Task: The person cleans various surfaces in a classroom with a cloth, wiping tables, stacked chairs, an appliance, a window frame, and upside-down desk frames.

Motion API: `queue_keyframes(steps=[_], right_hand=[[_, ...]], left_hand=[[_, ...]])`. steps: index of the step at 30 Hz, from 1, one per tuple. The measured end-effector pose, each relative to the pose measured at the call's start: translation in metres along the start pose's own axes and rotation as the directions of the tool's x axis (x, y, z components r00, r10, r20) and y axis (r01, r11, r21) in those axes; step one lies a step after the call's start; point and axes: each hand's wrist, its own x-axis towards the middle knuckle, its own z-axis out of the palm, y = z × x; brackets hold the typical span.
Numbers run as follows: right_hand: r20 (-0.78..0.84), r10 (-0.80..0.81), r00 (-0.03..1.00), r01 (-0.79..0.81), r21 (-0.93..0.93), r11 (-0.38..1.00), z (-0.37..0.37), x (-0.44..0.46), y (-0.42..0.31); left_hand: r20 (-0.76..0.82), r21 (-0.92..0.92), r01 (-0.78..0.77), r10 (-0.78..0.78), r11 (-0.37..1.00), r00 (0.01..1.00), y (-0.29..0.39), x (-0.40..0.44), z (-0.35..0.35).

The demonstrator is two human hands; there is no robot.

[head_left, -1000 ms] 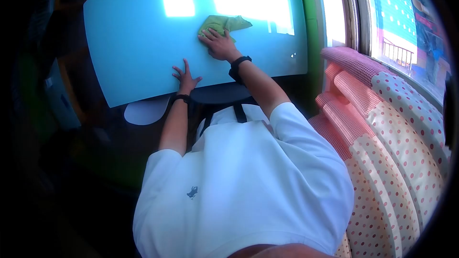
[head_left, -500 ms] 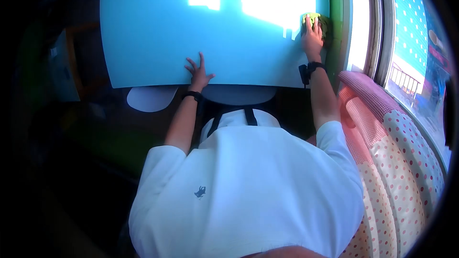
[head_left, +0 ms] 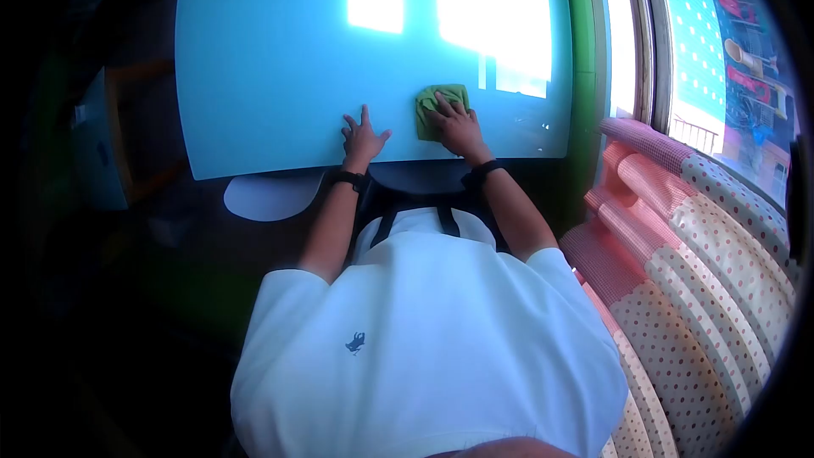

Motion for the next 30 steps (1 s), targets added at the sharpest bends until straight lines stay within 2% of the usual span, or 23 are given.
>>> queue_keyframes(steps=[1,3,5,6,7,8,9,10,11,12,13,14,17,19,21,22,23,26,27,29,30], right_hand=[[-0.04,0.068,0.997,-0.069,-0.031,0.997,-0.002,-0.002,0.013],[-0.118,0.356,0.927,-0.353,0.043,0.935,-0.005,-0.008,0.045],[-0.103,0.607,0.788,-0.602,0.078,0.795,-0.001,-0.015,0.086],[-0.067,0.71,0.701,-0.693,0.17,0.7,-0.003,-0.016,0.102],[-0.074,0.703,0.707,-0.688,0.16,0.708,0.007,-0.012,0.134],[-0.044,0.726,0.686,-0.642,0.432,0.633,0.024,-0.002,0.17],[-0.004,0.743,0.669,-0.549,0.671,0.498,0.032,0.009,0.19],[0.026,0.786,0.617,-0.617,0.636,0.464,0.019,0.025,0.166],[-0.025,0.76,0.649,-0.611,0.579,0.54,0.004,0.04,0.139],[-0.088,0.675,0.733,-0.535,0.539,0.651,0.008,0.06,0.13],[-0.053,0.588,0.807,-0.506,0.452,0.735,-0.02,0.075,0.091],[-0.062,0.578,0.813,-0.504,0.421,0.754,-0.018,0.097,0.069],[0.008,0.194,0.981,-0.189,0.261,0.947,-0.038,0.151,0.002],[-0.012,-0.054,0.998,0.055,0.17,0.984,-0.033,0.177,-0.035],[-0.049,-0.204,0.978,0.204,-0.001,0.979,-0.024,0.201,-0.044],[-0.086,-0.232,0.969,0.234,0.013,0.972,-0.027,0.208,-0.035],[-0.095,-0.222,0.97,0.226,0.025,0.974,-0.03,0.215,-0.023],[-0.339,-0.037,0.94,0.06,0.06,0.996,-0.048,0.231,0.036],[-0.329,0.024,0.944,-0.011,0.043,0.999,-0.057,0.23,0.057],[-0.252,0.232,0.94,-0.204,0.131,0.97,-0.076,0.224,0.106],[-0.303,0.277,0.912,-0.255,0.111,0.961,-0.076,0.22,0.136]], left_hand=[[0.018,-0.076,0.002,-0.001,0.997,1.0,-0.007,0.007,-0.006],[0.072,-0.058,-0.017,0.021,0.998,0.997,-0.018,0.011,-0.033],[0.08,-0.076,-0.01,0.016,0.997,0.997,-0.037,0.021,-0.039],[0.113,-0.128,0.032,-0.018,0.991,0.993,-0.041,0.02,-0.043],[0.11,-0.142,0.036,-0.02,0.989,0.994,-0.044,0.017,-0.041],[-0.008,-0.121,0.004,-0.005,0.993,1.0,-0.046,0.014,-0.037],[-0.125,-0.092,-0.027,0.015,0.995,0.992,-0.046,0.017,-0.032],[-0.117,-0.124,-0.068,0.053,0.99,0.992,-0.048,0.022,-0.03],[-0.106,-0.121,-0.071,0.058,0.99,0.993,-0.046,0.025,-0.027],[-0.092,-0.116,-0.055,0.044,0.992,0.995,-0.041,0.027,-0.026],[-0.08,-0.109,-0.035,0.027,0.993,0.996,-0.039,0.028,-0.024],[-0.07,-0.104,-0.031,0.023,0.994,0.997,-0.038,0.027,-0.018],[-0.049,-0.053,0.011,-0.014,0.999,0.999,-0.037,0.038,-0.012],[-0.023,-0.087,0.012,-0.014,0.996,1.0,-0.038,0.038,-0.01],[-0.023,-0.066,0.009,-0.01,0.998,1.0,-0.04,0.042,-0.007],[-0.019,-0.067,0.013,-0.014,0.998,1.0,-0.041,0.041,-0.005],[-0.014,-0.069,0.022,-0.023,0.997,1.0,-0.043,0.043,-0.003],[0.027,-0.05,0.038,-0.036,0.998,0.999,-0.042,0.048,-0.004],[0.047,-0.06,0.038,-0.036,0.997,0.998,-0.044,0.047,-0.004],[0.062,-0.052,0.053,-0.05,0.997,0.997,-0.045,0.047,-0.003],[0.068,-0.058,0.057,-0.053,0.997,0.996,-0.043,0.052,-0.003]])
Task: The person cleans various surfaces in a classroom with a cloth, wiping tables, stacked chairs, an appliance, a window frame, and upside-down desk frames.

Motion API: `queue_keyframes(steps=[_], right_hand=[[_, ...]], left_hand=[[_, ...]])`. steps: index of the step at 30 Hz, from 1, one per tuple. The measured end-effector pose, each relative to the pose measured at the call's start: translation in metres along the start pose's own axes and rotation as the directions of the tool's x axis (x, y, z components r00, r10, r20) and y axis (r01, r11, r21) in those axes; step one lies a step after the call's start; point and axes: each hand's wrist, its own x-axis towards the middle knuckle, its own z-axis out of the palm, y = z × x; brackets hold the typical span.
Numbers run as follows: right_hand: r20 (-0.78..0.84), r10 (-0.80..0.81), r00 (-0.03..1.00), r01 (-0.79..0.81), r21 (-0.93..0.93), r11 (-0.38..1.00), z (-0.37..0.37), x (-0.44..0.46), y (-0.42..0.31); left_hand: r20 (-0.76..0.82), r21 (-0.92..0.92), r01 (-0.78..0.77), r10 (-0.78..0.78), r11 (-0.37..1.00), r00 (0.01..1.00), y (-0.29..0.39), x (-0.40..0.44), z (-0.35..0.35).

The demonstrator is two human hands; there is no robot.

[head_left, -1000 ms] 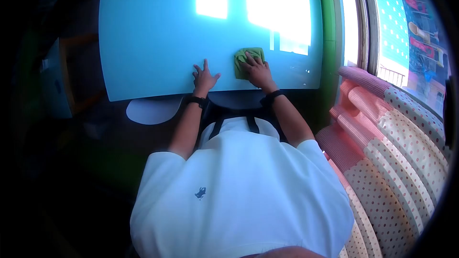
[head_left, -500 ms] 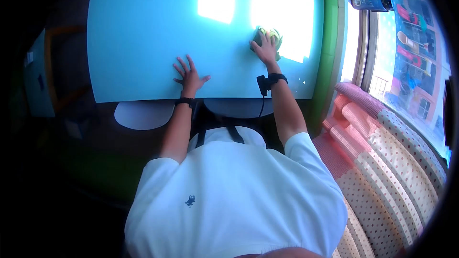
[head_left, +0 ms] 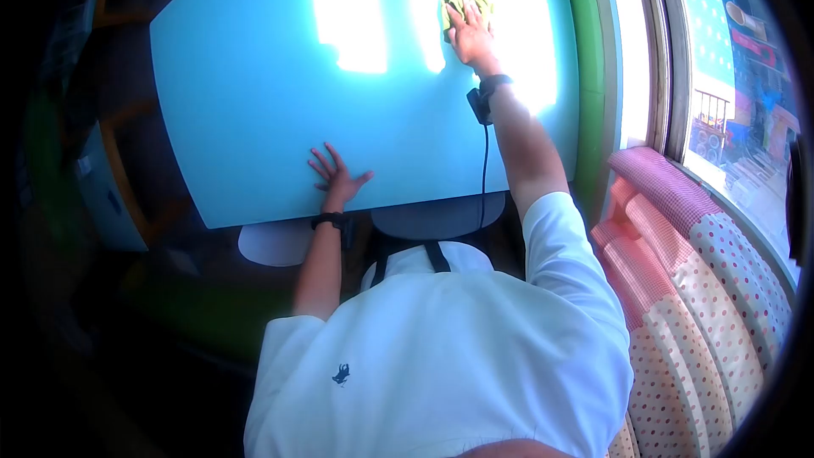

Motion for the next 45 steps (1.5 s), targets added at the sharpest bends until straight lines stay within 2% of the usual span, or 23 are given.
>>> queue_keyframes(steps=[2,5,6,8,12,14,15,17,19,20,21,22,23,24,25,26,29,32,34,36,39,42,45], right_hand=[[-0.075,0.117,0.99,-0.118,-0.003,0.993,-0.002,-0.001,0.065],[0.017,0.344,0.939,-0.342,-0.064,0.937,-0.028,-0.033,0.128],[-0.007,0.36,0.933,-0.36,-0.001,0.933,-0.028,-0.052,0.142],[0.161,0.545,0.823,-0.556,0.03,0.831,-0.055,-0.089,0.132],[-0.042,0.516,0.856,-0.516,0.015,0.857,0.003,-0.159,0.117],[0.014,0.539,0.842,-0.533,0.174,0.828,0.015,-0.183,0.068],[0.071,0.495,0.866,-0.499,0.191,0.845,0.015,-0.194,0.038],[0.14,0.359,0.923,-0.383,0.219,0.898,0.032,-0.209,-0.013],[0.29,0.125,0.949,-0.227,0.348,0.91,0.035,-0.22,-0.06],[0.352,-0.001,0.936,-0.164,0.441,0.883,0.031,-0.225,-0.079],[0.314,-0.19,0.93,-0.054,0.63,0.775,0.046,-0.226,-0.084],[0.249,-0.343,0.906,-0.055,0.872,0.487,0.027,-0.227,-0.095],[0.361,-0.263,0.895,-0.105,0.742,0.663,0.043,-0.232,-0.092],[0.434,-0.161,0.886,-0.139,0.582,0.801,0.065,-0.23,-0.085],[0.363,-0.116,0.925,-0.064,0.448,0.892,0.041,-0.232,-0.087],[0.3,-0.078,0.951,-0.016,0.299,0.954,0.008,-0.251,-0.089],[0.198,0.1,0.975,-0.134,0.163,0.978,-0.02,-0.275,-0.063],[0.19,0.281,0.941,-0.303,0.101,0.948,-0.006,-0.281,-0.001],[0.128,0.335,0.933,-0.342,0.039,0.939,-0.004,-0.276,0.037],[0.076,0.332,0.94,-0.334,0.023,0.942,-0.01,-0.263,0.06],[-0.019,0.294,0.956,-0.294,0.035,0.955,-0.013,-0.242,0.079],[-0.087,0.308,0.947,-0.304,0.054,0.951,-0.004,-0.223,0.074],[-0.16,0.346,0.925,-0.343,0.047,0.938,0.014,-0.218,0.071]], left_hand=[[0.003,0.011,0.002,-0.002,1.0,1.0,0.0,0.002,0.002],[0.015,0.013,0.005,-0.006,1.0,1.0,0.0,0.0,0.003],[0.032,0.003,0.014,-0.014,1.0,0.999,0.0,0.001,0.001],[0.035,0.015,0.005,-0.005,1.0,0.999,-0.006,0.001,0.006],[0.024,0.063,0.031,-0.032,0.998,0.999,-0.003,0.004,0.007],[-0.066,0.13,0.048,-0.04,0.99,0.997,0.012,0.004,0.003],[-0.096,0.121,0.036,-0.024,0.992,0.995,0.026,-0.005,-0.007],[-0.076,0.285,-0.326,0.36,0.901,0.93,0.054,-0.024,-0.023],[-0.134,0.084,-0.671,0.675,0.737,0.725,0.075,-0.023,-0.014],[-0.097,0.045,-0.761,0.761,0.647,0.641,0.085,-0.02,-0.004],[-0.06,0.003,-0.836,0.835,0.548,0.547,0.094,-0.016,0.008],[-0.059,-0.045,-0.857,0.855,0.514,0.516,0.1,-0.013,0.023],[-0.055,-0.086,-0.876,0.875,0.475,0.481,0.103,-0.011,0.037],[-0.049,0.011,-0.887,0.886,0.461,0.46,0.102,-0.006,0.046],[-0.05,0.11,-0.887,0.894,0.448,0.445,0.1,0.001,0.051],[-0.022,0.169,-0.872,0.886,0.46,0.463,0.095,0.011,0.057],[0.051,0.334,-0.789,0.826,0.516,0.561,0.098,0.002,0.028],[-0.212,0.381,-0.65,0.747,0.657,0.631,0.085,0.031,0.002],[-0.409,0.314,-0.45,0.547,0.836,0.73,0.061,0.066,-0.014],[-0.424,0.079,-0.139,0.159,0.987,0.891,0.041,0.078,-0.046],[-0.393,-0.013,0.201,-0.189,0.98,0.9,-0.001,0.1,-0.072],[-0.381,0.074,0.212,-0.169,0.974,0.909,-0.005,0.106,-0.076],[-0.307,0.099,0.298,-0.256,0.949,0.917,0.036,0.119,-0.074]])
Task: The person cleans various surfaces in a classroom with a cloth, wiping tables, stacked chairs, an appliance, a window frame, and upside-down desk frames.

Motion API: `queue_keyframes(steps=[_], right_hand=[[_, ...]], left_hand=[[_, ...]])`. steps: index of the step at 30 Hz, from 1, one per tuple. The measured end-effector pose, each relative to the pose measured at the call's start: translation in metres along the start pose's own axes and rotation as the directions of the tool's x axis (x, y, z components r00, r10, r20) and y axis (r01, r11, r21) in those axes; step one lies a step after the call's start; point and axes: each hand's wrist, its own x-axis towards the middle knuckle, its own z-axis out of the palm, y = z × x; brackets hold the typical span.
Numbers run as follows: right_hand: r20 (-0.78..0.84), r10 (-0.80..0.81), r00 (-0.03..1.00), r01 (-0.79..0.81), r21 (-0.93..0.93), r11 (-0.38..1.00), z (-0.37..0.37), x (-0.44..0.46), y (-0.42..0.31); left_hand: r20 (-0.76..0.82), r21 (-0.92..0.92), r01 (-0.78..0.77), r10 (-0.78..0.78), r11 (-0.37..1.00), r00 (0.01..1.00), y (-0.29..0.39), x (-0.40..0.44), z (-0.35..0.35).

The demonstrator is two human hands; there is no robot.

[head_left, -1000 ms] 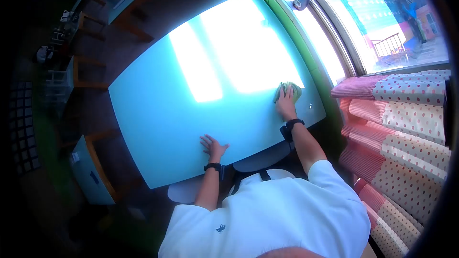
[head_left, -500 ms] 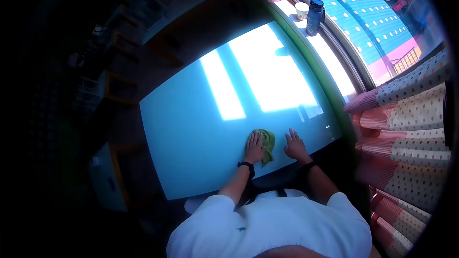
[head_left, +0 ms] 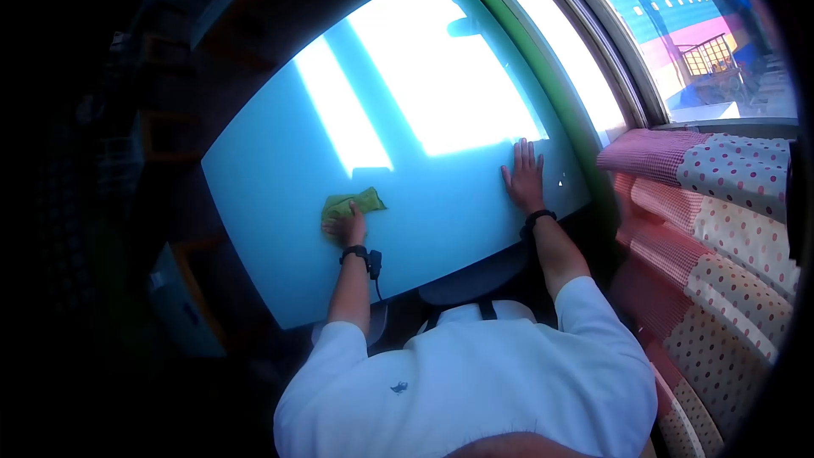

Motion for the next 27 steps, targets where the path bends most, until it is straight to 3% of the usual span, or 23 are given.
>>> queue_keyframes(steps=[5,6,7,10,12,14,17,20,22,24,27], right_hand=[[-0.07,0.004,0.998,-0.008,-0.053,0.999,-0.003,0.0,-0.001],[-0.055,0.014,0.998,-0.017,-0.052,0.999,-0.008,0.0,-0.002],[-0.046,0.024,0.999,-0.025,-0.027,0.999,-0.013,0.002,-0.004],[-0.035,0.041,0.999,-0.041,-0.005,0.999,-0.012,0.003,-0.002],[-0.036,0.04,0.999,-0.04,-0.004,0.999,-0.012,0.005,-0.002],[-0.012,0.03,0.999,-0.03,0.02,0.999,-0.016,0.004,-0.001],[-0.06,0.027,0.998,-0.026,0.008,1.0,-0.007,0.005,0.001],[-0.073,0.02,0.997,-0.02,-0.007,1.0,-0.007,0.004,0.001],[-0.069,0.02,0.997,-0.022,-0.028,0.999,-0.005,0.004,0.001],[-0.065,0.012,0.998,-0.016,-0.048,0.999,-0.003,0.003,0.0],[-0.072,-0.004,0.997,-0.001,-0.065,0.998,-0.001,0.005,0.0]], left_hand=[[-0.01,-0.039,-0.324,0.324,0.945,0.946,0.126,-0.046,-0.009],[0.026,-0.033,-0.387,0.388,0.921,0.921,0.151,-0.058,-0.006],[-0.036,0.034,-0.51,0.511,0.86,0.859,0.175,-0.069,0.002],[-0.121,0.112,-0.801,0.809,0.587,0.576,0.245,-0.123,0.021],[-0.089,0.051,-0.959,0.957,0.28,0.275,0.28,-0.158,0.039],[-0.069,0.086,-0.996,0.998,0.022,0.016,0.308,-0.189,0.057],[-0.014,-0.031,-0.999,1.0,-0.028,-0.027,0.33,-0.194,0.055],[-0.045,-0.031,-0.999,0.999,0.003,0.005,0.326,-0.161,0.029],[-0.075,-0.04,-0.981,0.979,0.19,0.192,0.313,-0.125,0.01],[-0.215,-0.025,-0.94,0.916,0.341,0.338,0.289,-0.074,0.002],[-0.277,0.025,-0.848,0.819,0.529,0.503,0.229,-0.006,-0.022]])
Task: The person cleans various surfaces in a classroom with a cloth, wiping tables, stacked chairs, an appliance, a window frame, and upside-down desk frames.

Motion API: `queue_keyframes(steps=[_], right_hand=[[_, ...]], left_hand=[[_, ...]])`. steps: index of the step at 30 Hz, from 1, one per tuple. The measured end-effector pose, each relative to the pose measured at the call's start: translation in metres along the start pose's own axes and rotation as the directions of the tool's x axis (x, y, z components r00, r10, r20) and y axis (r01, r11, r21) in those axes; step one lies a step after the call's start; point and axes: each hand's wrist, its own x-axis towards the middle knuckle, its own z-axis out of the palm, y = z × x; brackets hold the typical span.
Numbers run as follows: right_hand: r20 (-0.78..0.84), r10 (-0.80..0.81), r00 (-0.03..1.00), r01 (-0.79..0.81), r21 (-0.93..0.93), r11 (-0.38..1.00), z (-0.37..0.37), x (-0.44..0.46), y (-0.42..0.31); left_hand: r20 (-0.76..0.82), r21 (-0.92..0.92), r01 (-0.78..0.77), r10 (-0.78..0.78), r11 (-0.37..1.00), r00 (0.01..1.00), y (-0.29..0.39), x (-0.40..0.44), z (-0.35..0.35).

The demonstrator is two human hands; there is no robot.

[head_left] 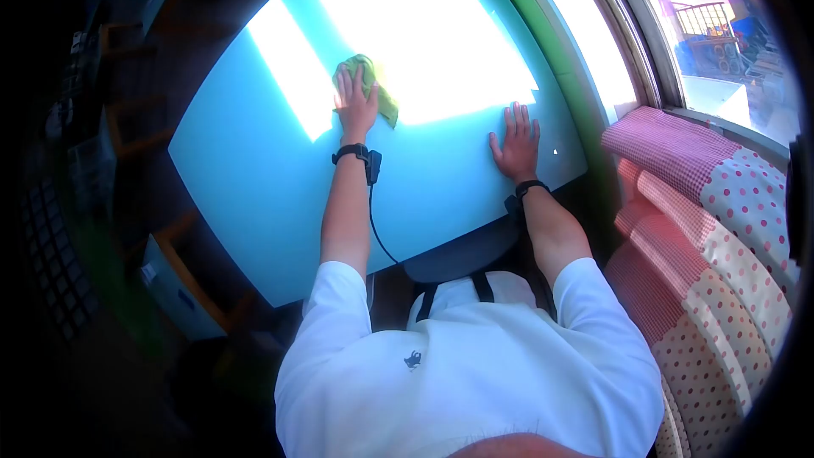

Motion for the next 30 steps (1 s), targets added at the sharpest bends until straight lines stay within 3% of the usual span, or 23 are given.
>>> queue_keyframes(steps=[3,5,6,8,11,13,16,17,19,21,23,25,26,28,29,30], right_hand=[[-0.013,-0.015,1.0,0.015,-0.005,1.0,-0.001,-0.003,0.0],[-0.021,-0.003,1.0,0.003,-0.027,1.0,0.002,-0.003,-0.001],[-0.02,-0.022,1.0,0.022,-0.029,0.999,0.004,-0.002,0.001],[-0.035,-0.02,0.999,0.02,0.009,1.0,0.01,-0.003,0.004],[0.031,-0.024,0.999,0.023,0.051,0.998,0.016,-0.001,0.011],[0.094,-0.061,0.994,0.057,0.044,0.997,0.008,0.006,0.019],[0.405,-0.083,0.91,0.049,0.094,0.994,-0.01,0.01,0.021],[0.406,-0.108,0.908,0.08,0.086,0.993,-0.016,0.006,0.019],[0.654,-0.154,0.741,0.018,0.209,0.978,-0.035,-0.008,0.011],[0.775,-0.18,0.605,0.053,0.187,0.981,-0.05,-0.036,-0.003],[0.835,-0.261,0.485,0.154,0.212,0.965,-0.054,-0.071,-0.011],[0.915,-0.198,0.351,0.028,0.201,0.979,-0.097,-0.105,-0.049],[0.91,-0.198,0.365,0.033,0.2,0.979,-0.091,-0.12,-0.044],[0.894,-0.344,0.286,0.3,0.257,0.919,-0.059,-0.151,-0.038],[0.875,-0.359,0.325,0.266,0.28,0.923,-0.074,-0.173,-0.053],[0.845,-0.358,0.397,0.394,0.195,0.898,-0.112,-0.188,-0.081]], left_hand=[[-0.062,-0.001,0.258,-0.258,0.966,0.964,-0.097,-0.041,-0.018],[-0.056,0.037,0.463,-0.461,0.885,0.886,-0.153,-0.084,-0.027],[-0.064,0.031,0.478,-0.476,0.878,0.877,-0.171,-0.111,-0.032],[-0.041,0.018,0.68,-0.679,0.733,0.733,-0.199,-0.163,-0.039],[-0.086,-0.068,0.775,-0.778,0.628,0.623,-0.225,-0.237,-0.022],[-0.059,-0.118,0.785,-0.793,0.609,0.606,-0.203,-0.255,-0.015],[0.005,-0.041,0.724,-0.724,0.689,0.69,-0.152,-0.27,0.002],[0.022,-0.044,0.675,-0.675,0.737,0.738,-0.127,-0.271,0.001],[0.115,-0.052,0.557,-0.549,0.829,0.828,-0.077,-0.278,0.004],[0.188,-0.087,0.357,-0.337,0.93,0.923,-0.038,-0.289,0.01],[0.27,-0.207,0.197,-0.137,0.958,0.953,-0.009,-0.303,0.019],[0.447,-0.381,0.187,0.003,0.905,0.894,0.016,-0.316,0.008],[0.508,-0.426,0.18,0.07,0.887,0.858,0.025,-0.325,0.005],[0.645,-0.439,0.107,0.23,0.892,0.729,0.031,-0.341,-0.001],[0.65,-0.475,0.078,0.289,0.877,0.703,0.025,-0.354,0.008],[0.653,-0.503,0.051,0.34,0.863,0.677,0.018,-0.364,0.01]])
